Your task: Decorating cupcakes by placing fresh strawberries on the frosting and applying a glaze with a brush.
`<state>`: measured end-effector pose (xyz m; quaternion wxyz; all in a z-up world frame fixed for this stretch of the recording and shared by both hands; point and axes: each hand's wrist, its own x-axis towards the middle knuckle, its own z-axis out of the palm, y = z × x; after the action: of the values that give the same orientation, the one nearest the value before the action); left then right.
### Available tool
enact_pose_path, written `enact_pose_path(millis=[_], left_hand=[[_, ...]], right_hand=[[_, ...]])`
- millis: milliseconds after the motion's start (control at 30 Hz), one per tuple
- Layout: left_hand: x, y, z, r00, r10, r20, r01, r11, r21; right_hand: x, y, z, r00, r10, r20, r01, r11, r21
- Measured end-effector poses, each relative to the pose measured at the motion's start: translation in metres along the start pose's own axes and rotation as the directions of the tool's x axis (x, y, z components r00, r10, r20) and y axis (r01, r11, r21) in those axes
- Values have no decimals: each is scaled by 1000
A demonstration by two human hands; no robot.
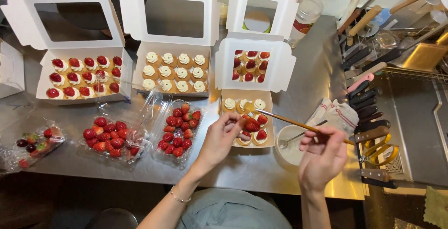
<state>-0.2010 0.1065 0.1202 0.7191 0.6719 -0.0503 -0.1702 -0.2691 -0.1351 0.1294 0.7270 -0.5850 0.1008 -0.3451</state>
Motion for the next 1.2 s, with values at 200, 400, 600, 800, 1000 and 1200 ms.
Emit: enact_pose_path(millis=[200, 400, 600, 800, 1000, 1200], left_hand=[[10, 20, -6, 975, 166, -148, -137, 973, 187], [22, 26, -8, 947, 285, -150, -234, 929, 288], [38, 17, -19, 935, 309, -174, -253, 925, 284], [39, 26, -22, 926, 340, -162, -272, 902, 336], [36, 39, -25, 916, 287, -281, -192, 928, 320], [42, 32, -31, 935, 208, -286, -119, 947, 300]], right_hand=[[8, 10, -34, 990, -59, 129, 72, 992, -100], [17, 15, -24, 965, -108, 241, 148, 977, -156], [30, -7, -17, 815, -336, 472, 515, 794, -323], [18, -10, 1, 905, -319, 280, 370, 917, -149], [13, -19, 12, 688, -416, 595, 621, 761, -186], [12, -18, 6, 603, -502, 620, 741, 641, -202]])
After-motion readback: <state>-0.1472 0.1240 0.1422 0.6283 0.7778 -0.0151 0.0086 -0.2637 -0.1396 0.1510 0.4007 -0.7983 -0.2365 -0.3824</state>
